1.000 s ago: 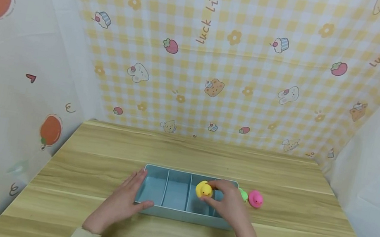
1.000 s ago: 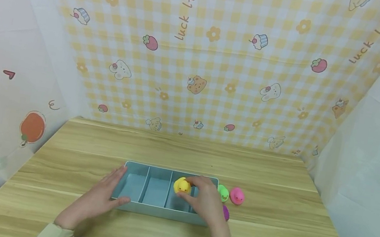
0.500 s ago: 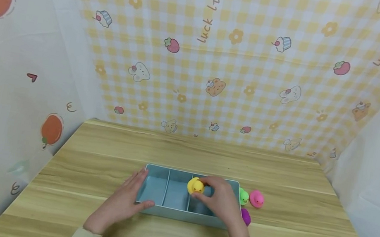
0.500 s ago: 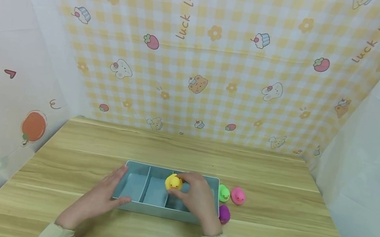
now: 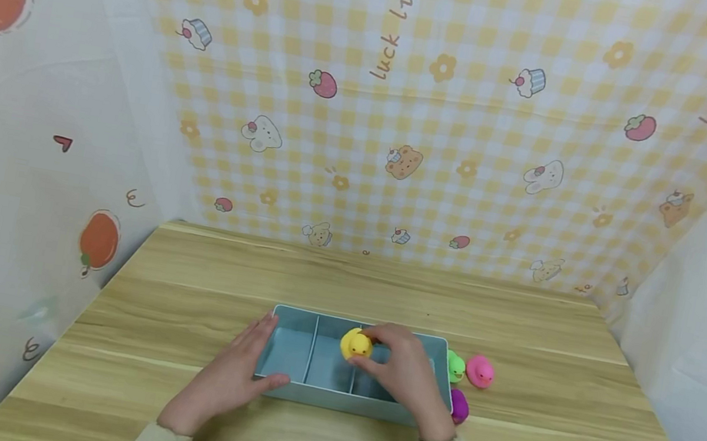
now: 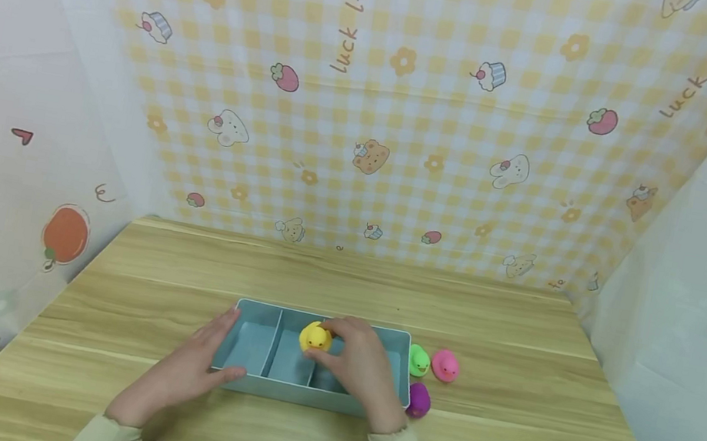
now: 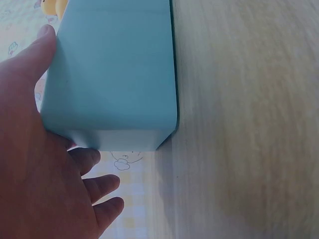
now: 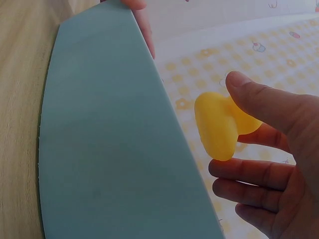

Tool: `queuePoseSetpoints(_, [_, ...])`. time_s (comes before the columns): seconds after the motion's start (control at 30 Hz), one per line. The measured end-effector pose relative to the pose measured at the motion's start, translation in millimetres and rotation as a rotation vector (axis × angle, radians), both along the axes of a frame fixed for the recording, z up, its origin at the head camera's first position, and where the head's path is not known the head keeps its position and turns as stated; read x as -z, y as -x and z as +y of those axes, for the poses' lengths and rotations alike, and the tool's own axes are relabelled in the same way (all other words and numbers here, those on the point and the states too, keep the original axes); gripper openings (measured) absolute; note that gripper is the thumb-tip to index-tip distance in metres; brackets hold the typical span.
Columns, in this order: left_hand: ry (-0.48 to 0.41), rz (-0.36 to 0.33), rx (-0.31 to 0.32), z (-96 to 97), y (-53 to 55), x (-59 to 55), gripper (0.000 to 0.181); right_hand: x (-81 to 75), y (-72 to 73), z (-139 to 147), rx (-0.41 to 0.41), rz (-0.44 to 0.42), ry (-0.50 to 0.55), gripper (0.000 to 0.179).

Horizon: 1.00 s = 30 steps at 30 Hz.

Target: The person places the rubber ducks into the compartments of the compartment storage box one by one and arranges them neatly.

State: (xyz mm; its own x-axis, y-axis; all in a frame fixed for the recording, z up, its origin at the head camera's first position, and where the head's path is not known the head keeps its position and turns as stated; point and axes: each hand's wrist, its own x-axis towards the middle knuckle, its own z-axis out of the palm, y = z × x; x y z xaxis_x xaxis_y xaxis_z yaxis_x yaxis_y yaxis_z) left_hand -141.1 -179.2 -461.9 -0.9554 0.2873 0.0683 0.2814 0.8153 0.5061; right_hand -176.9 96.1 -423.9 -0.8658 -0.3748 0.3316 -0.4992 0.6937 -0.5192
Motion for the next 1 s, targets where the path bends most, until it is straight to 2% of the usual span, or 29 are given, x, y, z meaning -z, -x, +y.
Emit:
queuePoseSetpoints(0.37, [0.017,0.022,-0.010,-0.9,1.1,4.7,0.108,-2.2,2.1,-11.3,-0.030,-0.031,0.011,0.033])
queuePoseSetpoints(0.83, [0.016,0.008,-0.021,-1.4,1.6,6.2,0.108,-11.3,3.3,-30.5,-0.074,-0.072,-0.002,0.035])
queuePoseSetpoints(1.0, [0.013,0.034,-0.014,-1.5,0.8,4.9,0.108,-12.2,4.7,-36.5,-0.086,-0.056,-0.020,0.034])
